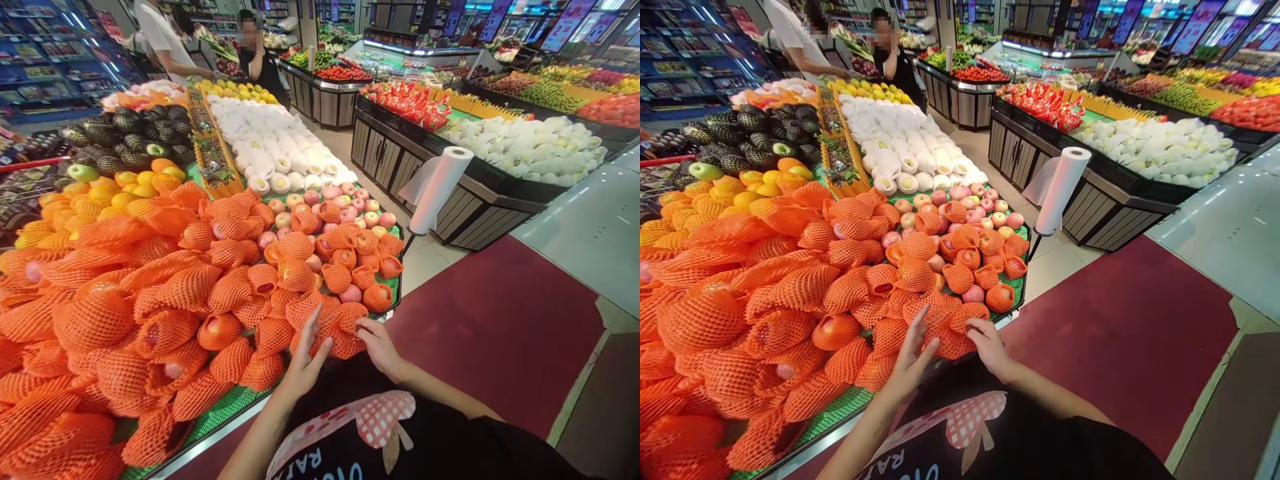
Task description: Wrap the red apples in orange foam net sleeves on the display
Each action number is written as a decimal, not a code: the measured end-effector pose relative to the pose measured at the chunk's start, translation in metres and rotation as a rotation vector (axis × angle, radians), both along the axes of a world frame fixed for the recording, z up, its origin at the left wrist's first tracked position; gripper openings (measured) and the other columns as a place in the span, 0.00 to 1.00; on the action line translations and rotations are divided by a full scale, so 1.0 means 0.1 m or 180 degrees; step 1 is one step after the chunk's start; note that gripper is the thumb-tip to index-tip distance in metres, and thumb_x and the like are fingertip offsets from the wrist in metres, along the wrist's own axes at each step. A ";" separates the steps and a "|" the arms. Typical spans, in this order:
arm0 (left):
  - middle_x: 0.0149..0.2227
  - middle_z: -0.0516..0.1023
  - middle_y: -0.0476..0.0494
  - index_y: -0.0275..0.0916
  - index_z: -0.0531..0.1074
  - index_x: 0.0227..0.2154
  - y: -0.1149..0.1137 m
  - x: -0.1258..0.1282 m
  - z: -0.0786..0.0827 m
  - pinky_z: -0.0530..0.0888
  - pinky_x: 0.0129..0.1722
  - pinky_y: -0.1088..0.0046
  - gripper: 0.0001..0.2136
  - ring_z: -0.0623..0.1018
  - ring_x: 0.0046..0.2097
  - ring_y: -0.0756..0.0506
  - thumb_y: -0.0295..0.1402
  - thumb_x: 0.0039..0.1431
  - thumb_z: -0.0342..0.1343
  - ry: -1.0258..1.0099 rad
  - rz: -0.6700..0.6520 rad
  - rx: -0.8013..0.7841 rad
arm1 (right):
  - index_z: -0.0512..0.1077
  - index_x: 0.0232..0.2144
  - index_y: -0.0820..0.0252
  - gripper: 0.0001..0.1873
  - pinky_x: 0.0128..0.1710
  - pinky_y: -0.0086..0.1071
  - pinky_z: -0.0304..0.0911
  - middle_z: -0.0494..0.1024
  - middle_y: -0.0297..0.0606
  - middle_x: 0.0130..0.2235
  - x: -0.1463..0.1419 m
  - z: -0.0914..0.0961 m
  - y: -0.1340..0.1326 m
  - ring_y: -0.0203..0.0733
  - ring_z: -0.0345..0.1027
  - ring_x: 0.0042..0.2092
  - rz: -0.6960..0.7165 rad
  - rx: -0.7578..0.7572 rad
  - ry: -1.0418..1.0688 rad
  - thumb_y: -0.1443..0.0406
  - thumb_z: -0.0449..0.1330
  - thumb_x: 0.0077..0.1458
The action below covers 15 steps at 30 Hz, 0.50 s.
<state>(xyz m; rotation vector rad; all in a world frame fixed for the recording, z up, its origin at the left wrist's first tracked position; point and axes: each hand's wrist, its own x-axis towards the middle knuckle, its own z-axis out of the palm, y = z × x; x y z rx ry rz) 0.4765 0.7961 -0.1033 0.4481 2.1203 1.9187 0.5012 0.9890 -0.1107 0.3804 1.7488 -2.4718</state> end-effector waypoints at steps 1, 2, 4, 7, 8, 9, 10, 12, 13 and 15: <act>0.77 0.52 0.40 0.52 0.53 0.72 0.09 -0.05 -0.01 0.61 0.72 0.52 0.30 0.59 0.74 0.36 0.43 0.72 0.54 -0.0063 -0.0081 0.0054 | 0.79 0.36 0.54 0.10 0.52 0.42 0.70 0.82 0.36 0.38 -0.05 -0.02 0.05 0.47 0.77 0.45 0.0033 -0.0482 -0.0316 0.62 0.70 0.48; 0.76 0.52 0.40 0.51 0.52 0.72 0.19 -0.11 -0.02 0.62 0.71 0.52 0.30 0.60 0.74 0.36 0.44 0.71 0.54 -0.0093 -0.0102 0.0082 | 0.79 0.39 0.55 0.15 0.54 0.41 0.70 0.83 0.35 0.40 -0.09 -0.03 0.11 0.46 0.78 0.46 0.0089 -0.0906 -0.0578 0.62 0.72 0.46; 0.73 0.59 0.37 0.50 0.51 0.72 0.39 -0.26 -0.09 0.64 0.69 0.53 0.32 0.66 0.70 0.36 0.44 0.70 0.56 -0.0097 0.0027 0.0066 | 0.78 0.44 0.56 0.20 0.55 0.40 0.70 0.84 0.36 0.42 -0.19 -0.04 0.26 0.45 0.79 0.47 0.0188 -0.1463 -0.0945 0.60 0.74 0.47; 0.57 0.76 0.38 0.45 0.55 0.71 0.66 -0.49 -0.22 0.72 0.62 0.56 0.31 0.78 0.56 0.41 0.42 0.69 0.56 -0.0152 0.0245 -0.0038 | 0.77 0.47 0.58 0.21 0.56 0.40 0.70 0.85 0.39 0.44 -0.31 -0.03 0.58 0.46 0.79 0.50 0.0146 -0.1825 -0.1167 0.53 0.69 0.56; 0.51 0.78 0.41 0.44 0.58 0.70 0.73 -0.55 -0.27 0.73 0.59 0.57 0.30 0.79 0.51 0.42 0.41 0.68 0.56 -0.0174 0.0267 -0.0077 | 0.77 0.47 0.60 0.21 0.55 0.41 0.71 0.85 0.41 0.44 -0.34 -0.03 0.71 0.47 0.78 0.50 0.0203 -0.1957 -0.1209 0.53 0.66 0.58; 0.47 0.79 0.42 0.42 0.61 0.68 0.80 -0.60 -0.31 0.74 0.57 0.58 0.28 0.80 0.48 0.43 0.40 0.68 0.56 -0.0195 0.0263 -0.0119 | 0.77 0.46 0.61 0.20 0.54 0.42 0.71 0.85 0.42 0.44 -0.37 -0.03 0.83 0.48 0.78 0.50 0.0338 -0.2093 -0.1245 0.54 0.64 0.58; 0.46 0.80 0.42 0.41 0.64 0.66 0.87 -0.64 -0.34 0.75 0.56 0.59 0.26 0.80 0.47 0.43 0.39 0.67 0.56 -0.0212 0.0253 -0.0160 | 0.78 0.45 0.62 0.19 0.53 0.42 0.72 0.85 0.42 0.44 -0.40 -0.05 0.95 0.48 0.78 0.49 0.0552 -0.2203 -0.1281 0.56 0.64 0.55; 0.51 0.80 0.39 0.40 0.68 0.63 1.00 -0.68 -0.41 0.74 0.59 0.57 0.23 0.80 0.51 0.42 0.36 0.66 0.55 -0.0254 0.0194 -0.0205 | 0.78 0.41 0.63 0.17 0.46 0.38 0.73 0.85 0.40 0.40 -0.45 -0.09 1.14 0.45 0.78 0.42 0.1031 -0.2168 -0.1330 0.65 0.65 0.46; 0.56 0.79 0.37 0.40 0.68 0.63 1.07 -0.68 -0.43 0.72 0.61 0.56 0.24 0.79 0.56 0.40 0.33 0.65 0.55 -0.0275 0.0124 -0.0226 | 0.79 0.39 0.62 0.17 0.43 0.36 0.72 0.84 0.38 0.38 -0.47 -0.12 1.20 0.43 0.78 0.38 0.1215 -0.1994 -0.1333 0.69 0.64 0.42; 0.64 0.75 0.35 0.39 0.67 0.64 1.21 -0.66 -0.48 0.69 0.66 0.55 0.27 0.75 0.64 0.39 0.29 0.62 0.55 -0.0255 -0.0083 -0.0319 | 0.79 0.37 0.61 0.17 0.43 0.35 0.72 0.84 0.35 0.35 -0.53 -0.19 1.27 0.40 0.77 0.35 0.1331 -0.1443 -0.1253 0.72 0.66 0.40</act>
